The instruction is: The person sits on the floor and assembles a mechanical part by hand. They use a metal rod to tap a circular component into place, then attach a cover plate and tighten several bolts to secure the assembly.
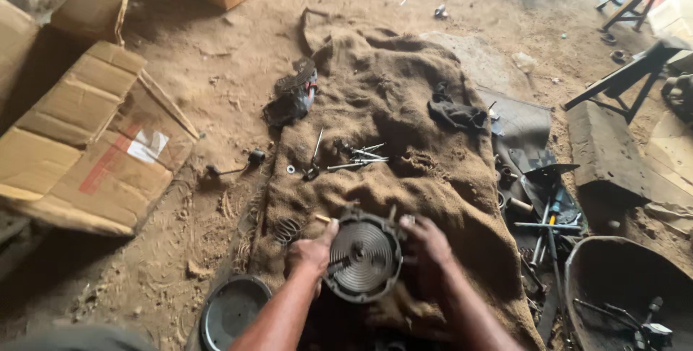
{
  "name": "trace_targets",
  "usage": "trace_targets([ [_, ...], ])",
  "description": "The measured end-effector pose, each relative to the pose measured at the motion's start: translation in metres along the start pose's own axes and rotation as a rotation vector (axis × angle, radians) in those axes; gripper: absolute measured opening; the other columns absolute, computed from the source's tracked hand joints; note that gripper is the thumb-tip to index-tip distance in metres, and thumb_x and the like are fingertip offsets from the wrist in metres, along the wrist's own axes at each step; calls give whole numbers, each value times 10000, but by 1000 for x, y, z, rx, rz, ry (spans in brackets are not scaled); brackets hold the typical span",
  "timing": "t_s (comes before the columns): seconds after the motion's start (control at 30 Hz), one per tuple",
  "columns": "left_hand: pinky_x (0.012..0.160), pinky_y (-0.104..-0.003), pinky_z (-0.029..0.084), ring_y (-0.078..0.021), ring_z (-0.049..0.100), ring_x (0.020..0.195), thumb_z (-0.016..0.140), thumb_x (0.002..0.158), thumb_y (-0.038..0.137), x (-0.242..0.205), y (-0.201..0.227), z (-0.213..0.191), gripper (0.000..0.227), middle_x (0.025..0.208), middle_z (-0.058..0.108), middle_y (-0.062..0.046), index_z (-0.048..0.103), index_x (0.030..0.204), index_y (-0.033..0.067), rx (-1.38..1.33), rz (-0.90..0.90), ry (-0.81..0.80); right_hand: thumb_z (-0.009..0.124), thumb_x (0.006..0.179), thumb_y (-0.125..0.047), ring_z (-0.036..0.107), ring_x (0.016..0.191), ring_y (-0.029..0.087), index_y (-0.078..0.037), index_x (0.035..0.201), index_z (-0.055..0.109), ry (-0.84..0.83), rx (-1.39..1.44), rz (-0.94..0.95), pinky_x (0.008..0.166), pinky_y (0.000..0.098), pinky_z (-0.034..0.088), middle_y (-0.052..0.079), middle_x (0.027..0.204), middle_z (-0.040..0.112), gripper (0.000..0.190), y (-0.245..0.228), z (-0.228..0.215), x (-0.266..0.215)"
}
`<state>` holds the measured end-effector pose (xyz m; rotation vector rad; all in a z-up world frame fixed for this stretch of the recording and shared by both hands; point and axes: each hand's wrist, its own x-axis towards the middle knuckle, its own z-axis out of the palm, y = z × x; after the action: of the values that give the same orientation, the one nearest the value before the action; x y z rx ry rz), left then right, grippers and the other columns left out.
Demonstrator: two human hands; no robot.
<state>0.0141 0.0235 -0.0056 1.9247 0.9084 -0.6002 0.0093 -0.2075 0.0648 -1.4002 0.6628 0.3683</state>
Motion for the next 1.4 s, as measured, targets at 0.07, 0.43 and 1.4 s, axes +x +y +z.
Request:
trace_targets([
  [0.07, 786, -439, 566, -291, 704, 912, 554, 786, 877, 6, -2, 8, 850, 962, 696, -126, 721, 923, 55, -52, -30, 58, 695, 907, -319, 650, 994, 281, -74, 1451, 581, -70, 22, -109, 856, 441, 526, 176, 1227, 667, 607, -10, -1, 15],
  [0.43, 957, -464, 558, -362, 742, 1085, 577, 787, 811, 48, -6, 42, 864, 1139, 772, -236, 793, 1023, 8, 2, 202, 72, 817, 724, -547, 561, 1340, 360, -301, 1639, -31, 167, -854, -356, 1089, 433, 491, 211, 1512, 500, 1271, 63, -18, 85],
  [1.4, 672, -314, 537, -182, 532, 812, 557, 1036, 364, -125, 209, -170, 274, 939, 638, -73, 618, 1020, 97, -86, 590, 51, 731, 864, -418, 703, 1118, 247, -112, 1224, 687, -239, -836, -389, 975, 419, 579, 108, 1245, 700, 475, 25, 41, -30],
])
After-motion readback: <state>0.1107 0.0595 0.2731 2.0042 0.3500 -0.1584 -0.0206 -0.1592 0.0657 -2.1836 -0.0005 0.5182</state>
